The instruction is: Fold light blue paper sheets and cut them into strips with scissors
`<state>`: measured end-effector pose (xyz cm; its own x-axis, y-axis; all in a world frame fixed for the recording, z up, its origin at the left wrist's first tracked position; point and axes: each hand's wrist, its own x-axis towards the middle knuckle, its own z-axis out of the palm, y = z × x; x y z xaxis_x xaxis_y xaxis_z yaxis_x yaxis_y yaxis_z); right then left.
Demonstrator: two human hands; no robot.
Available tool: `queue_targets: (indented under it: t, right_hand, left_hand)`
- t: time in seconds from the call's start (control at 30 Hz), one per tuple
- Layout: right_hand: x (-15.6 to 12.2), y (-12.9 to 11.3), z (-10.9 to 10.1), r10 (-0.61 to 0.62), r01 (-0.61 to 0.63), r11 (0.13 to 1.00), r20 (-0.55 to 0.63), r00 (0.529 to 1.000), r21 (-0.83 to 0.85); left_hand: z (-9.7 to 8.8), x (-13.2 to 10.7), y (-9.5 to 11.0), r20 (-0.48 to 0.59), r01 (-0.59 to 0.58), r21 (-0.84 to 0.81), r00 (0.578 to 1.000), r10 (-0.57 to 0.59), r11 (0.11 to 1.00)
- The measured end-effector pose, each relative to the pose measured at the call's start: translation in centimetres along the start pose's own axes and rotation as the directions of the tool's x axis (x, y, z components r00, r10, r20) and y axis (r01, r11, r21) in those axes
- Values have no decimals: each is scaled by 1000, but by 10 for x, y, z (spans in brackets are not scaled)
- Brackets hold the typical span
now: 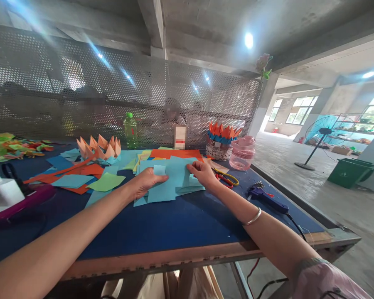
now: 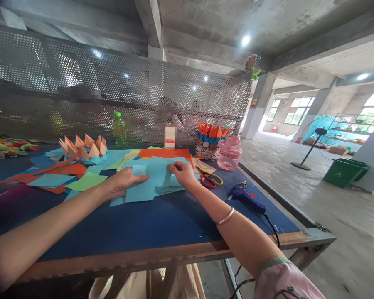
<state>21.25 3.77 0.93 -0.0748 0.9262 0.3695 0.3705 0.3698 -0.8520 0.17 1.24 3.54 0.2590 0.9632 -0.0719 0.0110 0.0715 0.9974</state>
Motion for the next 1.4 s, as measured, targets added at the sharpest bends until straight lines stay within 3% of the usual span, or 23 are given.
queue_targets:
  t: [0.23, 0.4, 0.53, 0.67, 0.8, 0.97, 1.13, 1.4]
  right_hand:
    - [12, 14, -18, 50, -65, 987, -102, 994, -148]
    - [14, 19, -36, 104, -121, 931, -68, 992, -345]
    - [7, 11, -34, 55, -67, 919, -42, 998, -389]
    - [2, -1, -15, -16, 33, 950, 58, 998, -311]
    - [3, -2, -4, -7, 37, 966, 119, 993, -255]
    - [13, 6, -27, 41, -19, 956, 67, 997, -294]
    - [14, 11, -49, 136, -65, 910, 147, 980, -409]
    - [10, 13, -40, 124, -32, 861, 147, 981, -508]
  left_hand:
    - [-4, 1, 5, -127, 48, 4, 991, -47, 999]
    - [-11, 4, 8, -212, 8, -49, 977, -18, 999]
    - [-10, 3, 6, -196, 10, -51, 980, -20, 999]
    - [-5, 0, 3, -130, 4, -37, 991, -9, 999]
    - [-3, 0, 1, -74, -30, 13, 997, 31, 999]
    - [-10, 6, 0, -183, -88, 24, 979, 91, 996]
    - [-12, 6, 0, -221, -84, 61, 970, 95, 995]
    - [-10, 7, -2, -178, -85, 131, 978, 107, 988]
